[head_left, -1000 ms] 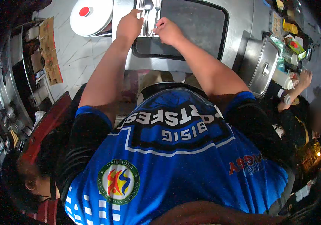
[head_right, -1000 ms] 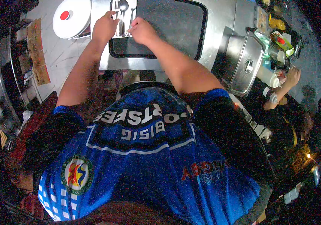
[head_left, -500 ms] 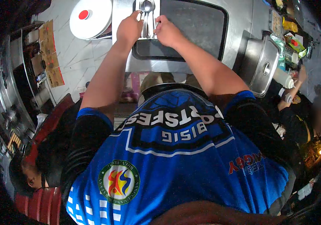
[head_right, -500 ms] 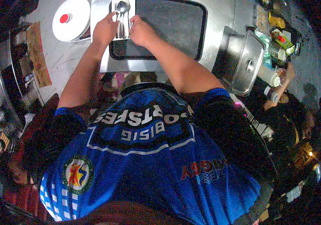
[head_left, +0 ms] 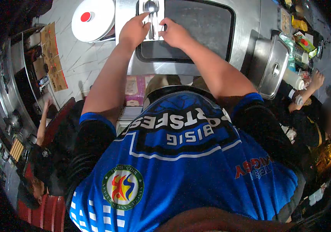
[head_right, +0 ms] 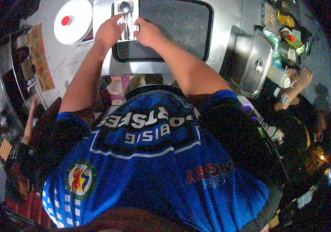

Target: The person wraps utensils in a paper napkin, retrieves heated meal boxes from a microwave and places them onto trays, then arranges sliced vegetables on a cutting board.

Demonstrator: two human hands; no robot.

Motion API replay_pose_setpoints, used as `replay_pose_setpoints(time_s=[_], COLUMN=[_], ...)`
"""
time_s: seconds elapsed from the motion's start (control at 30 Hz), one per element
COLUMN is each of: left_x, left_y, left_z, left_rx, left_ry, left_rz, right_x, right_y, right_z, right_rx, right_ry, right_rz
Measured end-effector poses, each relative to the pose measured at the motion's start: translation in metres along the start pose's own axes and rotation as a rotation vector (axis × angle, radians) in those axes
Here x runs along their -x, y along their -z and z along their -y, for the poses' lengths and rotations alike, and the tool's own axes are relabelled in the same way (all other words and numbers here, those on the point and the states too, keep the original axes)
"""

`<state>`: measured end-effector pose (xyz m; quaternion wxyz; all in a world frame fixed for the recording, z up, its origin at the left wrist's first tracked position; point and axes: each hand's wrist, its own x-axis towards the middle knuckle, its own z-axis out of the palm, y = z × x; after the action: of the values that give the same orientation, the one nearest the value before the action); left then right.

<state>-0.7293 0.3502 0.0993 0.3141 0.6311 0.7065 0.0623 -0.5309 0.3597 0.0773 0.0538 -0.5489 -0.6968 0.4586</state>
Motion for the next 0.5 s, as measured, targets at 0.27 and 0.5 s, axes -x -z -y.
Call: replay_pose_setpoints(time_s=[0.27,0.5], left_x=[0.02,0.018], left_y=[-0.002,-0.007], left_z=[0.001,-0.004], left_rx=[-0.113,-0.098], left_ry=[-0.172,-0.116], left_rz=[-0.064,-0.104], right_x=[0.0,0.002], right_y=[0.011,0.011], right_z=[-0.011,-0.011], right_rx=[0.065,0.056], right_ry=[0.073,0.164], right_rz=[0.112,0.237])
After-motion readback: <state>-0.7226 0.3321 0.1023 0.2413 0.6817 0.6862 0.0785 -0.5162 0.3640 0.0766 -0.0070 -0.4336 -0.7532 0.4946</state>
